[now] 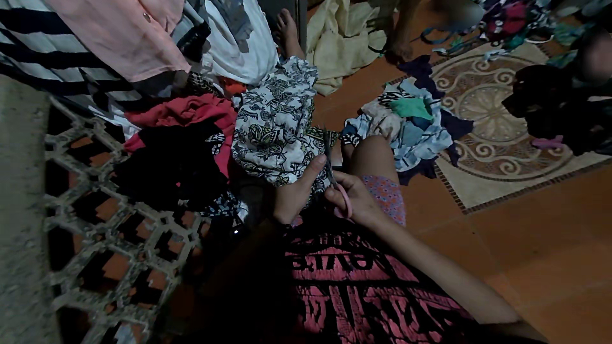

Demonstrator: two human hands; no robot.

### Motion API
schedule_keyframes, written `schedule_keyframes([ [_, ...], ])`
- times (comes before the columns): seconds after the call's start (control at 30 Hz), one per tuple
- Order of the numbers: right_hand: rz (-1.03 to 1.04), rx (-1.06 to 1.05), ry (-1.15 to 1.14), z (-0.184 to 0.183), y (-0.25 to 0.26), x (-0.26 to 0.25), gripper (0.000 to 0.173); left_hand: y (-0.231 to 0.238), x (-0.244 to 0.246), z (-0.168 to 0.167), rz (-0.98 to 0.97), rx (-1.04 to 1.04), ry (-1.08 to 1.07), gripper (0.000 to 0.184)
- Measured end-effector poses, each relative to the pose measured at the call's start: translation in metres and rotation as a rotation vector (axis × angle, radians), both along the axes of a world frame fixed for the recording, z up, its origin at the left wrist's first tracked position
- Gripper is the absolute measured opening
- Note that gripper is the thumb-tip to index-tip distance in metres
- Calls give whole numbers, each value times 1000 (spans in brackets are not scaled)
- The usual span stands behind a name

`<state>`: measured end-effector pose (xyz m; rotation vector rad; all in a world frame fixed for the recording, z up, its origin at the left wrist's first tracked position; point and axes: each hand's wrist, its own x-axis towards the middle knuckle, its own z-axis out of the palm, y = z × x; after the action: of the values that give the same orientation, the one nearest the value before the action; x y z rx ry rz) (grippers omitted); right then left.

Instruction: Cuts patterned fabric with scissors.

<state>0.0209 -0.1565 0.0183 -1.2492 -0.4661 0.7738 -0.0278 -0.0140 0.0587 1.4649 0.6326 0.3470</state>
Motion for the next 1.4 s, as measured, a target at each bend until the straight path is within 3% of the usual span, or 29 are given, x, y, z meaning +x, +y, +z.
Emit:
schedule_keyframes([
  [0.13,-21,3,6,-2,1,-1,28,0,1,-4,-1,0,-67,36],
  [0.3,-34,0,3,-4,0,-2,22,3,0,0,34,-10,65,40],
  [0.43,-17,-22,26,-3,-2,-3,20,10,5,15,98,-319,335,43],
  [0.57,74,1,42,-6,-7,-3,28,26,6,12,101,-560,288,27],
  [0.8,233,53,50,-11,-9,-6,45,31,-9,23,63,-440,199,18],
  [1.07,405,95,58,-7,-13,0,51,40,-19,12,7,-341,31,16],
  [1.23,389,173,47,-6,-5,3,50,43,-19,10,-55,-340,22,17],
  [1.4,286,183,15,-6,-5,3,49,38,-18,8,2,-306,6,14],
])
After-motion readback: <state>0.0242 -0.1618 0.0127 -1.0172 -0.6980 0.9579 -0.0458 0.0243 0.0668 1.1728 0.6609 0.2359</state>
